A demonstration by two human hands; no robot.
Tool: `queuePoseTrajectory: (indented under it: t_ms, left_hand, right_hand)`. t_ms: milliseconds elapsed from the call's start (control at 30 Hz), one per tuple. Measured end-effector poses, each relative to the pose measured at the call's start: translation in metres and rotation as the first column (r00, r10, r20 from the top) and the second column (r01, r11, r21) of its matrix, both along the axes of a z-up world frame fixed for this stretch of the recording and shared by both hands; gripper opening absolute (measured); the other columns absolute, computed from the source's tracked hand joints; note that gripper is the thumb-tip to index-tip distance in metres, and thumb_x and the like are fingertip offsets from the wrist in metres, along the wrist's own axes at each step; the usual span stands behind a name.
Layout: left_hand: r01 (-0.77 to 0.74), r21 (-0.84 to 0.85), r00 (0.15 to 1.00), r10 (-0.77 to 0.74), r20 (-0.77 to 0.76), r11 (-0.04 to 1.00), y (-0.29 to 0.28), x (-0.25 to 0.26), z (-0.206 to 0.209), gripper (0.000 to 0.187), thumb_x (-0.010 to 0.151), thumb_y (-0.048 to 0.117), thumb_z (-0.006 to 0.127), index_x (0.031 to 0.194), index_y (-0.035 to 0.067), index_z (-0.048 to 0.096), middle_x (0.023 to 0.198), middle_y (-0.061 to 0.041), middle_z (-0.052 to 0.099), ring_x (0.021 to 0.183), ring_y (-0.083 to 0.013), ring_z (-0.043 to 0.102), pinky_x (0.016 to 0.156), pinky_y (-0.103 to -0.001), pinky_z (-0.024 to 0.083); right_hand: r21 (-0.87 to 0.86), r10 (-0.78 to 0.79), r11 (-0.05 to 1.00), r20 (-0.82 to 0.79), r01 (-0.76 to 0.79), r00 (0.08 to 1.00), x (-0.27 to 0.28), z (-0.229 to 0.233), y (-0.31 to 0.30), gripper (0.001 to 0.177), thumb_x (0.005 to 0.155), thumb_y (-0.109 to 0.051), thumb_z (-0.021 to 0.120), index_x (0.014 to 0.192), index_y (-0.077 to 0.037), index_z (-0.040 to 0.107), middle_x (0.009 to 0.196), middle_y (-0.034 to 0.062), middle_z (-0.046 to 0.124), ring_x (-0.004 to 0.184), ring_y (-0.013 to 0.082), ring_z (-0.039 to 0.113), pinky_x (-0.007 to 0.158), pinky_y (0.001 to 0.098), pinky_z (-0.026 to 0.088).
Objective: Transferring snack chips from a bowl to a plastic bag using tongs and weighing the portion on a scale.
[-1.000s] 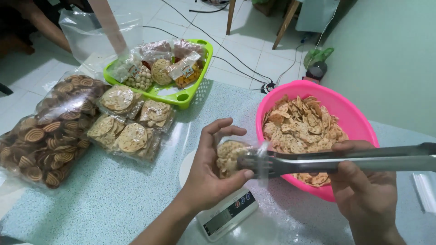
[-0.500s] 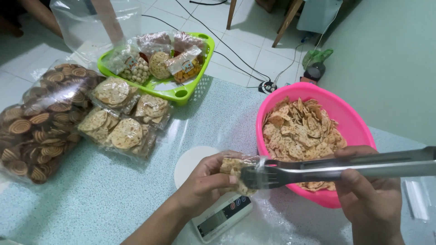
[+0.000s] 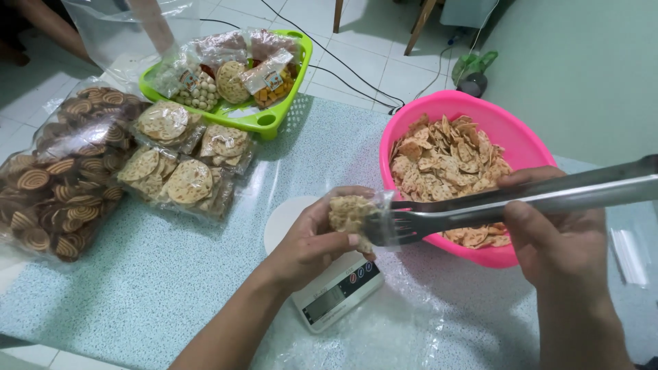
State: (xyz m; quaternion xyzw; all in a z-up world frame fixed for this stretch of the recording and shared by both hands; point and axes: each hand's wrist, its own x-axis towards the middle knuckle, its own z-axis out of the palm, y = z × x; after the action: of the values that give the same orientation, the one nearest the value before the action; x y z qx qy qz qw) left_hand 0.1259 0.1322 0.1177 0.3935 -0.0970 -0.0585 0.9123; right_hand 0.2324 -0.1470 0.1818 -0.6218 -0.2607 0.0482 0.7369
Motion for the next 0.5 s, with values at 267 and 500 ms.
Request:
queuePoseTrajectory:
  t_ms: [267, 500]
  left_hand:
    - [0.078, 0.010, 0.997, -0.077, -0.026, 0.997, -0.009, -0.002, 0.001, 0.069, 0.079, -0.001, 0.078, 0.141, 0.003, 0.048, 0.131, -0.021, 0.064, 0.114, -0.0328, 0.065, 0.087, -0.042, 0.063]
    - [-0.042, -0.133, 0.998, 0.035, -0.051, 0.990, -0.008, 0.004, -0.005, 0.044, 0.094, 0.020, 0.068, 0.131, 0.000, 0.055, 0.103, -0.018, 0.068, 0.087, -0.0261, 0.070, 0.074, -0.043, 0.066]
  right_hand:
    - [-0.053, 0.057, 0.997, 0.029, -0.055, 0.998, -0.007, 0.009, 0.001, 0.043, 0.087, -0.013, 0.073, 0.126, -0.001, 0.059, 0.111, 0.0109, 0.067, 0.103, 0.0236, 0.071, 0.095, 0.0366, 0.064]
    - [-0.011, -0.100, 0.995, 0.023, 0.101, 0.995, -0.003, 0.009, -0.010, 0.037, 0.090, -0.013, 0.073, 0.122, -0.002, 0.058, 0.098, 0.0103, 0.069, 0.090, 0.0197, 0.072, 0.095, 0.0329, 0.065]
